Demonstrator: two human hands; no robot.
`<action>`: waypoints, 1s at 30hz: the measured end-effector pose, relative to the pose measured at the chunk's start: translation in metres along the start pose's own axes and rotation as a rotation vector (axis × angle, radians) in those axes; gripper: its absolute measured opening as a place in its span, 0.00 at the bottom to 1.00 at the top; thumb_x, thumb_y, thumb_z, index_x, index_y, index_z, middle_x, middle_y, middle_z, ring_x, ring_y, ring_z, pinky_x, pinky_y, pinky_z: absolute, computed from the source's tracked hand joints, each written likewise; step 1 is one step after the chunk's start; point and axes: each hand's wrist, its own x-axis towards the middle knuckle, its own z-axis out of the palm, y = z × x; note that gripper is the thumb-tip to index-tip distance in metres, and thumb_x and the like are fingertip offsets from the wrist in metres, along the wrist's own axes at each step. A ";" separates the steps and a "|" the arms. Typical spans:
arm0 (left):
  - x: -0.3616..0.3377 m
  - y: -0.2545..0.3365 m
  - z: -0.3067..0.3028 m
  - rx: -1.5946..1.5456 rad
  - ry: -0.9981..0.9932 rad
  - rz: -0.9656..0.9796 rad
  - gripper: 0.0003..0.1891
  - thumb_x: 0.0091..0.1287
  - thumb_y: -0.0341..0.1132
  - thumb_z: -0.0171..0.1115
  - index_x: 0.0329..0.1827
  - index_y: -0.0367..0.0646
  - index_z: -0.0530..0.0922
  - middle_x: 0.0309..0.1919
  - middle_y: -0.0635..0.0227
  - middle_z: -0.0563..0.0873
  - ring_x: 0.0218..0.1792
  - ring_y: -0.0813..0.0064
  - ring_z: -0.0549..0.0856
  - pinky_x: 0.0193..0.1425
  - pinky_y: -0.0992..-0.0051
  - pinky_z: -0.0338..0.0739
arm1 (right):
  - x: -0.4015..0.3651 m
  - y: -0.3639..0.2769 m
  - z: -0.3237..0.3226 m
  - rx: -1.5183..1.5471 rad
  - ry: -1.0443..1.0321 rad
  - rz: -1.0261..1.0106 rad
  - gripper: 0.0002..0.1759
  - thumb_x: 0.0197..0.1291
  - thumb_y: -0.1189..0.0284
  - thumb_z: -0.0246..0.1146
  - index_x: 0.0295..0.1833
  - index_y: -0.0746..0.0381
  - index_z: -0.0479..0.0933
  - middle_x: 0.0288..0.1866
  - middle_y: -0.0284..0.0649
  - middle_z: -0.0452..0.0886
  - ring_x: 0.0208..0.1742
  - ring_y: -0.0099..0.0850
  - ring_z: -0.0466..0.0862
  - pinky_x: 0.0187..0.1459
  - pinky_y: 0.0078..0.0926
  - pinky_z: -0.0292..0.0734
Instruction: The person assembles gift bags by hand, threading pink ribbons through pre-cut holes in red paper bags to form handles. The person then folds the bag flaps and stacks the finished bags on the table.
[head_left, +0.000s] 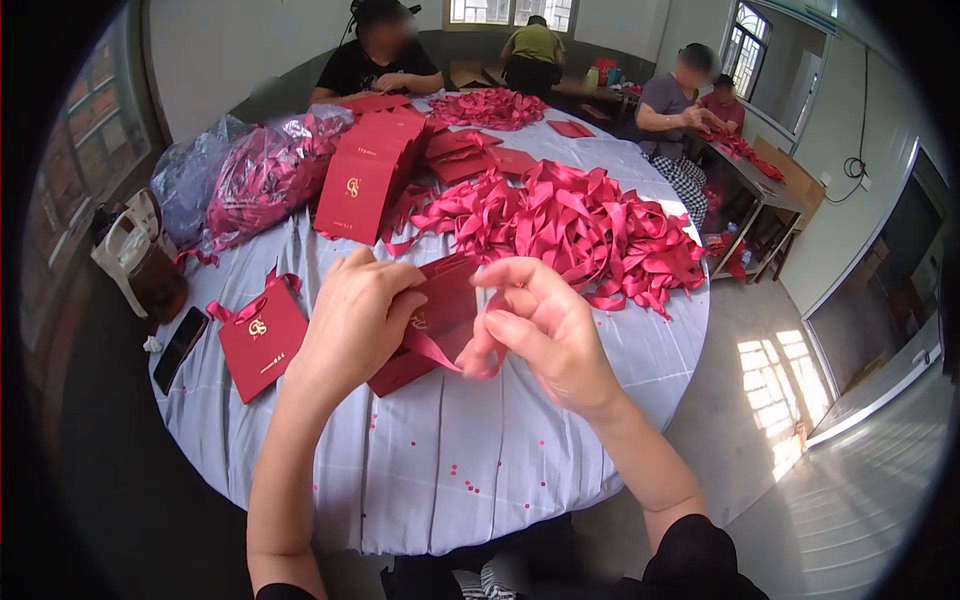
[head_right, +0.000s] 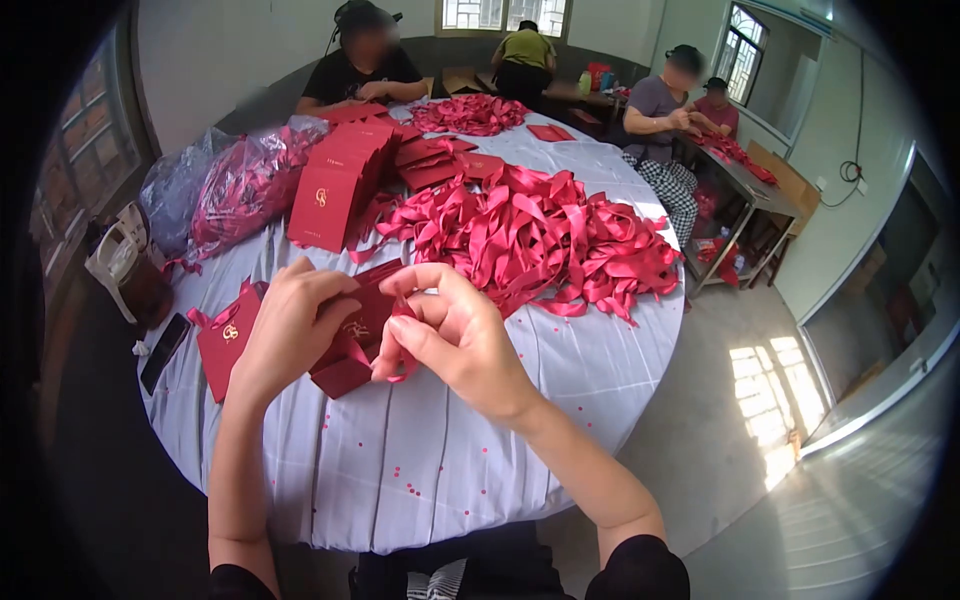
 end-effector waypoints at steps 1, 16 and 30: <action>-0.001 -0.001 0.000 -0.002 -0.005 -0.012 0.05 0.57 0.30 0.64 0.34 0.39 0.83 0.25 0.59 0.83 0.34 0.59 0.78 0.45 0.64 0.71 | 0.003 0.009 -0.003 -0.037 0.026 0.011 0.14 0.68 0.76 0.54 0.57 0.68 0.68 0.31 0.40 0.79 0.32 0.32 0.85 0.40 0.28 0.81; -0.011 -0.015 0.014 -0.513 -0.019 -0.285 0.08 0.64 0.23 0.59 0.44 0.30 0.79 0.31 0.64 0.85 0.35 0.82 0.82 0.44 0.78 0.77 | 0.013 0.055 0.002 -0.298 0.158 0.074 0.12 0.70 0.71 0.56 0.39 0.70 0.76 0.22 0.37 0.78 0.20 0.22 0.79 0.23 0.19 0.76; -0.019 0.015 0.019 -0.187 0.161 -0.124 0.07 0.59 0.30 0.64 0.40 0.46 0.85 0.21 0.68 0.81 0.27 0.71 0.78 0.42 0.70 0.62 | 0.008 0.056 0.011 -0.685 0.342 -0.128 0.11 0.62 0.76 0.60 0.26 0.68 0.74 0.14 0.42 0.72 0.14 0.22 0.74 0.18 0.28 0.66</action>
